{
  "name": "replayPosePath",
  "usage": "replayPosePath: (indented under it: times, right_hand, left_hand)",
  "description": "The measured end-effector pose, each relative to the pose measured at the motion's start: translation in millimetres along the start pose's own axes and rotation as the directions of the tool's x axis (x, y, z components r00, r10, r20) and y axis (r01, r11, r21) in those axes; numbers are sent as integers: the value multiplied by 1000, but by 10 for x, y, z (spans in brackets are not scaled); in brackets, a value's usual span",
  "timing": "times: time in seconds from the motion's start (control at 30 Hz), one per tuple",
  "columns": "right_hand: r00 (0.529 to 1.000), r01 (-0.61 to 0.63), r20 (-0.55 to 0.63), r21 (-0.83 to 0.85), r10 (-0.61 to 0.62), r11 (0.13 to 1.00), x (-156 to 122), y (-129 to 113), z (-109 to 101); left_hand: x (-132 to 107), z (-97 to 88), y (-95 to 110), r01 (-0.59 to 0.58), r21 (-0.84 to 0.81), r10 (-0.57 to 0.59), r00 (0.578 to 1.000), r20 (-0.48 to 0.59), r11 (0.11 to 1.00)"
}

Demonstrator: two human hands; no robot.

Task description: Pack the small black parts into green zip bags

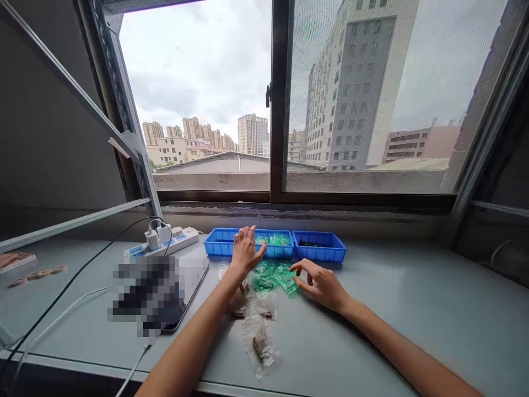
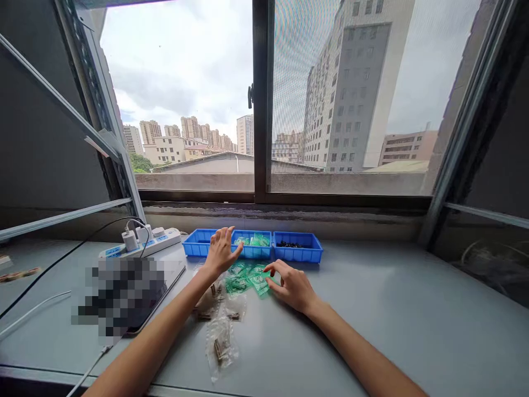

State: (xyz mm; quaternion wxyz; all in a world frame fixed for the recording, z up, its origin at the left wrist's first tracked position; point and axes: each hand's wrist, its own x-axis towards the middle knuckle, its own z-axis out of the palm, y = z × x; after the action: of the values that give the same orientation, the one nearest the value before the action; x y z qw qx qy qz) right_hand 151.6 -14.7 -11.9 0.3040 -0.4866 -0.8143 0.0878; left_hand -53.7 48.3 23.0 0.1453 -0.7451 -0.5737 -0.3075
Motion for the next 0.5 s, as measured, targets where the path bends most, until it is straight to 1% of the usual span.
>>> replayPosePath:
  times: [0.03, 0.07, 0.1, 0.13, 0.17, 0.2, 0.23, 0.27, 0.33, 0.4, 0.5]
  right_hand:
    - [1000, -22, -19, -22, 22, 1000, 3, -6, -3]
    - [998, -45, -41, -42, 44, 998, 6, -7, -4]
    - [996, -63, -63, -57, 59, 996, 11, -3, -4]
    - [995, -73, -80, -67, 67, 995, 15, 7, -2]
    - [993, -78, -93, -75, 70, 994, 20, 22, 4]
    - [992, -80, -100, -79, 72, 994, 25, 40, 12]
    - [992, -85, -100, -79, 77, 993, 29, 59, 23]
    - [992, -96, -92, -77, 89, 992, 33, 76, 34]
    - [990, -130, -64, -72, 125, 989, 39, 100, 55]
    - [986, -163, -46, -68, 161, 984, 42, 108, 69]
    - [981, -194, -41, -60, 192, 979, 44, 107, 70]
  left_hand:
    - [-5, -29, 61, -67, 9, 67, 998, -11, 998]
    - [-15, -54, 124, -139, 9, 139, 990, 1, 990]
    - [-33, -71, 186, -225, 0, 225, 974, 41, 974]
    - [-57, -80, 245, -318, -22, 318, 942, 108, 948]
    - [-87, -78, 297, -403, -49, 404, 896, 185, 914]
    - [-122, -67, 341, -463, -71, 465, 848, 255, 883]
    - [-158, -48, 377, -490, -75, 488, 818, 305, 868]
    - [-192, -25, 404, -495, -66, 485, 804, 342, 866]
    - [-241, 20, 434, -482, -47, 460, 798, 389, 875]
    - [-257, 48, 438, -473, -67, 457, 791, 408, 879]
    - [-236, 62, 424, -473, -154, 493, 772, 402, 867]
